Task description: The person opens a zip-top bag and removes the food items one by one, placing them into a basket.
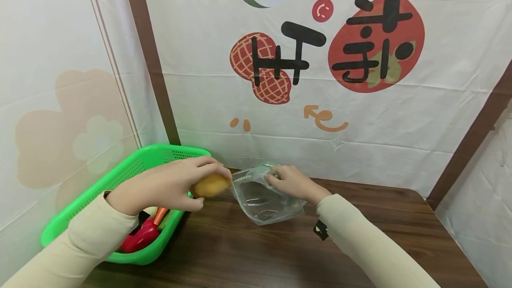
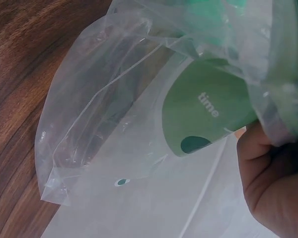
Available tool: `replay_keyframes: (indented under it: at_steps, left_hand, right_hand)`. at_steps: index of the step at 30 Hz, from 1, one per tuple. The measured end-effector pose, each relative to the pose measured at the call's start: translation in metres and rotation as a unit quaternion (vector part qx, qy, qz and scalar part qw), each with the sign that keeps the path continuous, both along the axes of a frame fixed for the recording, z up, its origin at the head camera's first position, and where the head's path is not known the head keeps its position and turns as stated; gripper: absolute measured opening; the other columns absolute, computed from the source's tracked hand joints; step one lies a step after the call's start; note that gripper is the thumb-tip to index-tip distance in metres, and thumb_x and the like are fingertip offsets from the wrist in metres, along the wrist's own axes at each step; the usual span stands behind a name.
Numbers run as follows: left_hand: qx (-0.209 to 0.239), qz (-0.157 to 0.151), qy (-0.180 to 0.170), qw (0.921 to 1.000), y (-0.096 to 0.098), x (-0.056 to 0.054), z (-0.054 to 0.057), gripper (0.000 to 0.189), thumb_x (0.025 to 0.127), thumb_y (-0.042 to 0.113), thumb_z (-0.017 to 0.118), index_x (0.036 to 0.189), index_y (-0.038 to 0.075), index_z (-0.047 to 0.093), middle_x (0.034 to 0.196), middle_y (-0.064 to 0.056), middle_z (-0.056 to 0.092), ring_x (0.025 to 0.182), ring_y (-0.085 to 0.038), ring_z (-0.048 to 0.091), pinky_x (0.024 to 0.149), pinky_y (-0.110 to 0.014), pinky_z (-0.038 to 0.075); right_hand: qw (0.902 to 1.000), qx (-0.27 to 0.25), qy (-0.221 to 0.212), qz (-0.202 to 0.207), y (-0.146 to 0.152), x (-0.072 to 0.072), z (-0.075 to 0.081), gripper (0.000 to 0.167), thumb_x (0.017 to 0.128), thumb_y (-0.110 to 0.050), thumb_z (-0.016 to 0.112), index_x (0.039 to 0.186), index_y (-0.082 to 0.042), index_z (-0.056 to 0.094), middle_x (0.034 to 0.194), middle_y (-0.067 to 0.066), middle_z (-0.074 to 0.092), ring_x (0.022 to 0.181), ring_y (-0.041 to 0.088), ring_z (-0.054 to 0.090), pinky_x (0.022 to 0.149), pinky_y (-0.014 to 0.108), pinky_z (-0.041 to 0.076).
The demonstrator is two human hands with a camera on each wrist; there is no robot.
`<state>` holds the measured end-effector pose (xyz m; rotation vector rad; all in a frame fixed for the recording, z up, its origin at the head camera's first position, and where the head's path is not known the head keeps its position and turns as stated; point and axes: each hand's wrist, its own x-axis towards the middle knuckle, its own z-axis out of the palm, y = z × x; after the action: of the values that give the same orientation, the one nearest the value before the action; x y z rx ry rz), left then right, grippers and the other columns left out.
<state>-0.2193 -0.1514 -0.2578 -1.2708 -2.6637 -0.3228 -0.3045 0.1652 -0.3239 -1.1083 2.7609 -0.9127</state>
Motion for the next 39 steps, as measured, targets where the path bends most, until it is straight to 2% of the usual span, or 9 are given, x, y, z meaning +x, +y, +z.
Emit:
replay_keyframes:
  at_steps: [4,10,17,22,27,32,39]
  left_hand:
    - [0.013,0.016,-0.021,0.9996,-0.013,-0.004,0.000,0.060,0.078,0.017,0.073,0.134,0.030,0.055,0.124,0.010,0.053,0.091,-0.010,0.053,0.074,-0.029,0.049]
    - [0.022,0.032,-0.029,0.9988,-0.032,-0.015,-0.002,0.060,0.077,0.012,0.070,0.133,0.029,0.054,0.121,0.009,0.052,0.089,-0.011,0.053,0.073,-0.029,0.049]
    - [0.045,0.074,-0.046,0.9951,-0.059,-0.032,-0.010,0.061,0.076,0.011,0.071,0.132,0.029,0.054,0.115,0.003,0.054,0.082,-0.015,0.054,0.067,-0.033,0.049]
    - [0.070,0.079,-0.053,0.9930,-0.077,-0.042,-0.018,0.060,0.075,0.007,0.070,0.131,0.025,0.055,0.106,0.002,0.056,0.079,-0.015,0.053,0.064,-0.033,0.048]
    - [0.073,0.081,-0.055,0.9925,-0.088,-0.048,-0.023,0.060,0.075,0.006,0.071,0.131,0.020,0.056,0.105,0.003,0.056,0.078,-0.014,0.053,0.065,-0.033,0.047]
    - [0.067,0.097,-0.066,0.9908,-0.105,-0.058,-0.035,0.055,0.078,0.009,0.072,0.130,0.015,0.055,0.100,0.001,0.057,0.075,-0.014,0.052,0.064,-0.033,0.046]
    - [0.058,0.135,-0.092,0.9848,-0.130,-0.079,-0.061,0.053,0.082,0.017,0.073,0.131,0.011,0.053,0.091,0.000,0.055,0.069,-0.014,0.049,0.060,-0.033,0.043]
  right_hand:
    - [1.0000,0.001,-0.001,0.001,0.001,0.000,-0.001,0.023,0.105,-0.032,0.052,0.090,-0.017,0.059,0.062,-0.006,0.041,0.053,0.007,0.033,0.060,0.031,0.041]
    - [1.0000,0.004,-0.002,-0.004,0.007,-0.001,-0.004,0.026,0.106,-0.036,0.050,0.090,-0.017,0.059,0.063,-0.005,0.041,0.053,0.008,0.033,0.061,0.032,0.041]
    - [0.9998,0.013,-0.001,-0.016,0.016,0.000,-0.007,0.027,0.105,-0.039,0.051,0.089,-0.018,0.058,0.062,-0.006,0.043,0.053,0.007,0.033,0.059,0.030,0.041]
    - [0.9997,0.013,-0.008,-0.018,0.021,0.001,-0.009,0.028,0.105,-0.040,0.050,0.091,-0.018,0.059,0.063,-0.005,0.044,0.052,0.007,0.033,0.059,0.031,0.041]
    - [0.9997,0.012,-0.010,-0.020,0.026,0.002,-0.011,0.030,0.105,-0.041,0.049,0.089,-0.018,0.059,0.063,-0.006,0.044,0.053,0.007,0.034,0.058,0.031,0.041]
    - [0.9991,0.018,-0.022,-0.032,0.032,0.005,-0.011,0.032,0.105,-0.043,0.048,0.091,-0.017,0.060,0.066,-0.005,0.048,0.055,0.008,0.039,0.061,0.033,0.043]
    - [0.9981,0.021,-0.021,-0.054,0.046,0.010,-0.014,0.031,0.105,-0.042,0.049,0.095,-0.015,0.061,0.073,-0.002,0.055,0.060,0.012,0.045,0.065,0.036,0.044]
